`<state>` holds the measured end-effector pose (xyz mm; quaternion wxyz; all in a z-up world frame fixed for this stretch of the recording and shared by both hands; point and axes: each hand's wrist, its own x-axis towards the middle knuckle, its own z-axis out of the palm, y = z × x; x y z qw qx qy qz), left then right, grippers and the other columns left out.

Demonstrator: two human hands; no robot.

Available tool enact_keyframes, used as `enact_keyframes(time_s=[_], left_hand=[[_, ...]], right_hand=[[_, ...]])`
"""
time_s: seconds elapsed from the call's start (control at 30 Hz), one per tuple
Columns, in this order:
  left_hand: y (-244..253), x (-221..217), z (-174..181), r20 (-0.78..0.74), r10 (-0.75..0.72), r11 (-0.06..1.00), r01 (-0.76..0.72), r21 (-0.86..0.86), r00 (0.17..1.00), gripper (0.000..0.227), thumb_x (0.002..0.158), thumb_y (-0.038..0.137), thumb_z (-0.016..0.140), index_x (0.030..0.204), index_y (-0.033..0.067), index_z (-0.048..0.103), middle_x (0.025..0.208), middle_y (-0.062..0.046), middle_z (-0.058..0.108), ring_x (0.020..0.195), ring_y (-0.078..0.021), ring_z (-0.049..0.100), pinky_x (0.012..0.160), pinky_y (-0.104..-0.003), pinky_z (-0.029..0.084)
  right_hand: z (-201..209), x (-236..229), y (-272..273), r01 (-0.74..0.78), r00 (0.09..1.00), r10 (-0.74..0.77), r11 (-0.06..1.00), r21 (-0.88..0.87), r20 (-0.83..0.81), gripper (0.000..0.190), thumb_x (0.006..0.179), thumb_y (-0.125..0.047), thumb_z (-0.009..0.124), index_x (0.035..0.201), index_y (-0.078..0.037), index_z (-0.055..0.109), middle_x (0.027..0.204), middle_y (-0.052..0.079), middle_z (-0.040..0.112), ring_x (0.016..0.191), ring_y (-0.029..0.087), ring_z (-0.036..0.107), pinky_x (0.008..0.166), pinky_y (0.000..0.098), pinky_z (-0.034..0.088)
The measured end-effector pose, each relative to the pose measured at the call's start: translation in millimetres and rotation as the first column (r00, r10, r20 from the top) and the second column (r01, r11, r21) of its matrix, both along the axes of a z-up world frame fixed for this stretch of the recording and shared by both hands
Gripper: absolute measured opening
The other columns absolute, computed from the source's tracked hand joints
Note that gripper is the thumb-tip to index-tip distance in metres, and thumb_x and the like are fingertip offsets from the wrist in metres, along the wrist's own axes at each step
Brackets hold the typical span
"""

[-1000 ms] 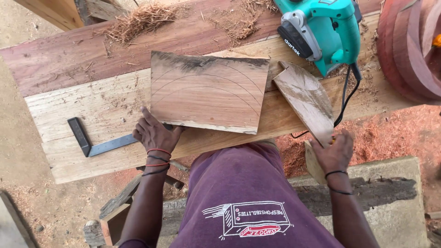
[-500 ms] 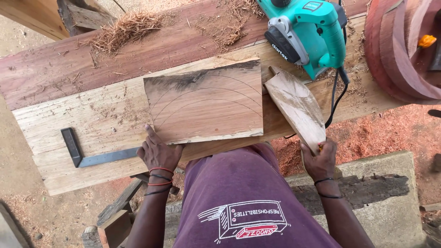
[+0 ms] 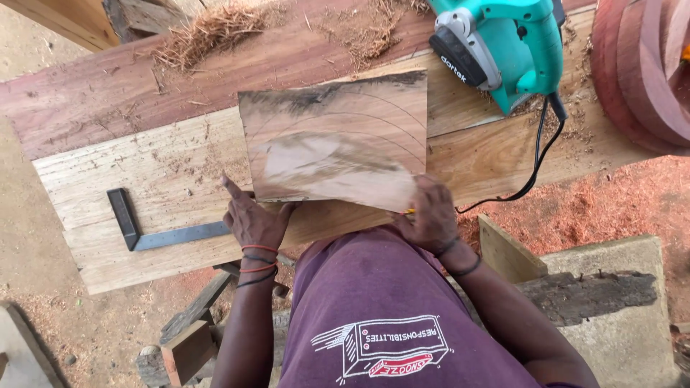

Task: The recorder uses a pencil, an L-square ruler, and a wooden template to trace geometric patterns and curves onto a piece of wood on a workbench.

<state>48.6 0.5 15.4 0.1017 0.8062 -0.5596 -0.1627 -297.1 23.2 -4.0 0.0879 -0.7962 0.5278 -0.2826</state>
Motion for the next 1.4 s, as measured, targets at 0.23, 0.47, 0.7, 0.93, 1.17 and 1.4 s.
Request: enact_keyframes(time_s=[0.23, 0.47, 0.7, 0.93, 1.17, 1.4], left_hand=[[-4, 31, 4, -0.077, -0.312, 0.921, 0.281, -0.271, 0.947, 0.151, 0.061, 0.057, 0.096, 0.161, -0.0029, 0.0, 0.155, -0.03, 0.029, 0.14, -0.0468, 0.041, 0.115, -0.048, 0.039], [-22, 35, -10, -0.103, -0.454, 0.862, 0.407, -0.304, 0.885, 0.128, 0.067, 0.048, 0.095, 0.16, -0.0047, 0.023, 0.15, -0.028, 0.038, 0.14, -0.043, 0.042, 0.119, -0.047, 0.041], [1, 14, -4, -0.006, -0.375, 0.899, 0.362, -0.246, 0.927, 0.116, 0.064, 0.046, 0.097, 0.153, -0.0003, 0.039, 0.143, -0.022, 0.045, 0.134, -0.0388, 0.045, 0.113, -0.049, 0.042], [7, 10, -5, -0.092, -0.325, 0.932, 0.303, -0.198, 0.941, 0.114, 0.066, 0.043, 0.096, 0.154, 0.0008, 0.038, 0.144, -0.022, 0.04, 0.135, -0.0388, 0.044, 0.113, -0.047, 0.043], [-2, 8, 1, -0.137, -0.329, 0.934, 0.3, -0.196, 0.934, 0.104, 0.069, 0.027, 0.094, 0.153, 0.0031, 0.037, 0.14, -0.021, 0.037, 0.127, -0.0365, 0.045, 0.105, -0.043, 0.048], [-3, 15, -3, -0.12, -0.337, 0.932, 0.313, -0.18, 0.934, 0.098, 0.074, 0.019, 0.091, 0.156, 0.0046, 0.039, 0.137, -0.02, 0.04, 0.125, -0.0317, 0.048, 0.103, -0.04, 0.053]], right_hand=[[-14, -7, 4, 0.035, 0.991, -0.026, 0.997, 0.069, -0.133, 0.046, 0.085, -0.051, 0.076, 0.084, -0.012, 0.051, 0.139, 0.019, 0.054, 0.139, 0.037, 0.044, 0.117, 0.0473, 0.032], [-15, -39, 45, 0.247, 0.964, -0.26, 0.953, 0.176, 0.054, 0.041, 0.087, -0.037, 0.081, 0.082, -0.012, 0.049, 0.125, 0.01, 0.07, 0.113, 0.024, 0.06, 0.105, 0.0403, 0.039], [-29, -26, 39, 0.293, 0.921, -0.321, 0.944, 0.149, 0.223, 0.035, 0.09, -0.02, 0.079, 0.076, -0.016, 0.047, 0.107, 0.007, 0.078, 0.091, 0.016, 0.07, 0.104, 0.0389, 0.042], [-15, -29, 24, 0.317, 0.905, -0.344, 0.938, 0.141, 0.25, 0.04, 0.089, -0.016, 0.08, 0.071, -0.016, 0.045, 0.107, 0.007, 0.079, 0.085, 0.014, 0.07, 0.103, 0.0372, 0.041], [-24, -34, 19, 0.301, 0.91, -0.326, 0.945, 0.131, 0.258, 0.037, 0.086, -0.016, 0.082, 0.07, -0.015, 0.049, 0.106, 0.003, 0.079, 0.085, 0.014, 0.07, 0.101, 0.0375, 0.044], [-21, -32, 17, 0.329, 0.895, -0.364, 0.929, 0.169, 0.258, 0.029, 0.085, -0.016, 0.083, 0.076, -0.013, 0.056, 0.108, 0.001, 0.078, 0.086, 0.016, 0.069, 0.1, 0.0387, 0.045]])
